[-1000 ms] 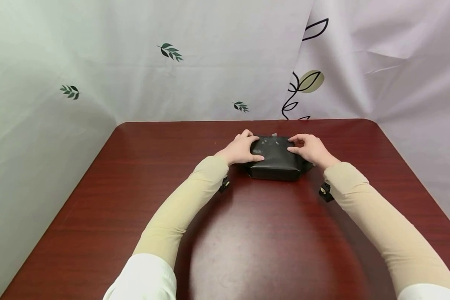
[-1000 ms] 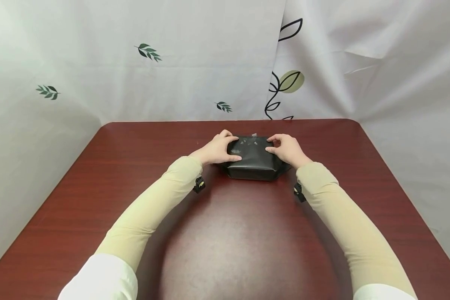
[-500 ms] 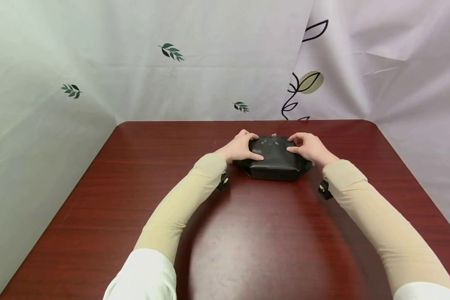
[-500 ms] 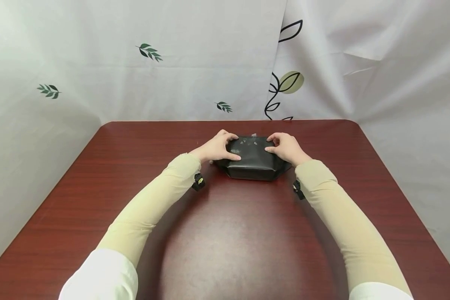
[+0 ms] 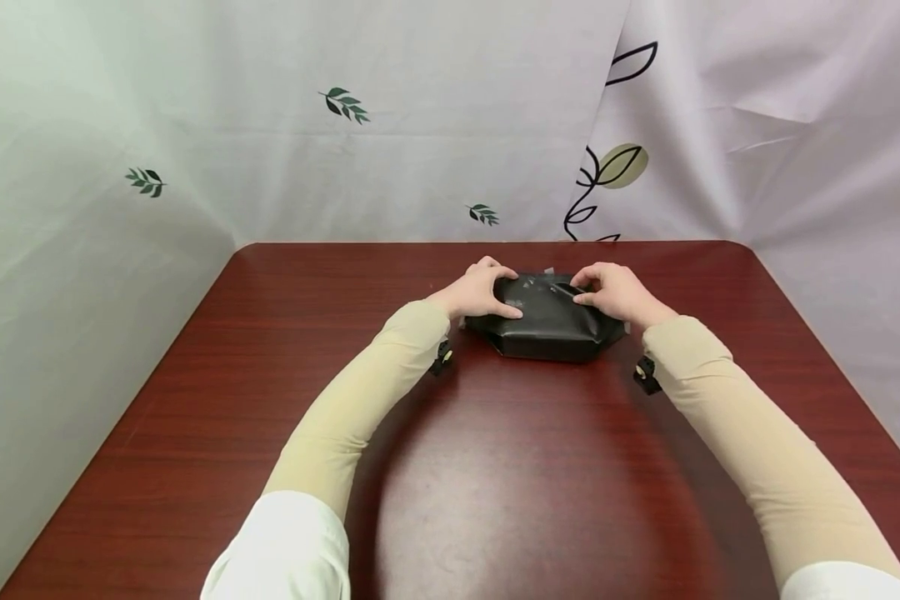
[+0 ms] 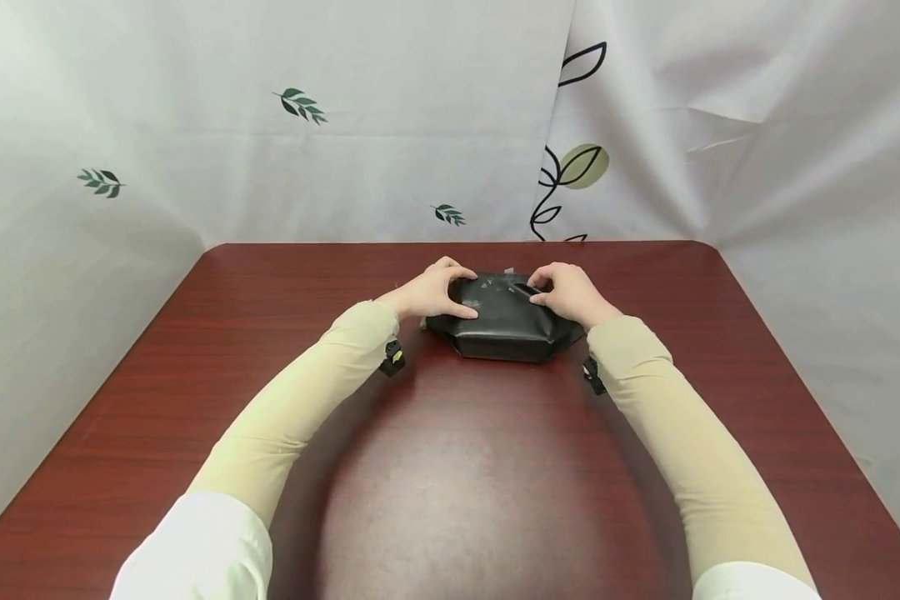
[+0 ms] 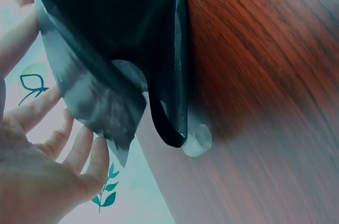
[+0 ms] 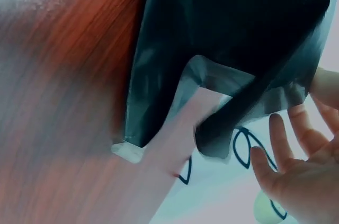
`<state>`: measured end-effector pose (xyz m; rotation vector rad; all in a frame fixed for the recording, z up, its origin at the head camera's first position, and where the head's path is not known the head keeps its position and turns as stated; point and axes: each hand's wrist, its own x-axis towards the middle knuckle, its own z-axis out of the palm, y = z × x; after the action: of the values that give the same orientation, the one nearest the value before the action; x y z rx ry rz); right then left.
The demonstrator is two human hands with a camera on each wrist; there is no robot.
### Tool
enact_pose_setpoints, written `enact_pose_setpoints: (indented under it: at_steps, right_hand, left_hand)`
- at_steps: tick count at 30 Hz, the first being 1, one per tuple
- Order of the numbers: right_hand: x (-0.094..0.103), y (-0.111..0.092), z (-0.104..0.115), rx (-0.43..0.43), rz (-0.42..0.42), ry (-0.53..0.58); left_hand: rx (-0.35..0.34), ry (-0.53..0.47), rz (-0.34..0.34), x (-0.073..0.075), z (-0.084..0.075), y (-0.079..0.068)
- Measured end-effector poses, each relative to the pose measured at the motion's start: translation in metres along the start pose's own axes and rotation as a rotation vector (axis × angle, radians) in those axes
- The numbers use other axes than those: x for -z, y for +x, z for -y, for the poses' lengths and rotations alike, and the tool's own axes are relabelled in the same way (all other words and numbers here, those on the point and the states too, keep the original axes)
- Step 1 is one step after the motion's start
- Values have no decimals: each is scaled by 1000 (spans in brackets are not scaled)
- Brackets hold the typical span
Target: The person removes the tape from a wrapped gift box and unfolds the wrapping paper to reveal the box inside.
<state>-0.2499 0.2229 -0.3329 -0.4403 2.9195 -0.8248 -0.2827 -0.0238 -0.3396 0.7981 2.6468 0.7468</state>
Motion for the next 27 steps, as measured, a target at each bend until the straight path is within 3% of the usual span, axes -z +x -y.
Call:
enact_pose_setpoints:
  at_steps: [6, 18, 27]
  right_hand:
    - [-6, 1, 4, 101, 26, -24]
    - [-6, -6, 10, 210, 63, -80]
    - [-8, -16, 7, 314, 39, -95]
  left_hand:
    - [11, 6, 0, -1, 3, -1]
    - [4, 6, 65, 0, 0, 3]
    - [4, 36, 91, 2, -4, 5]
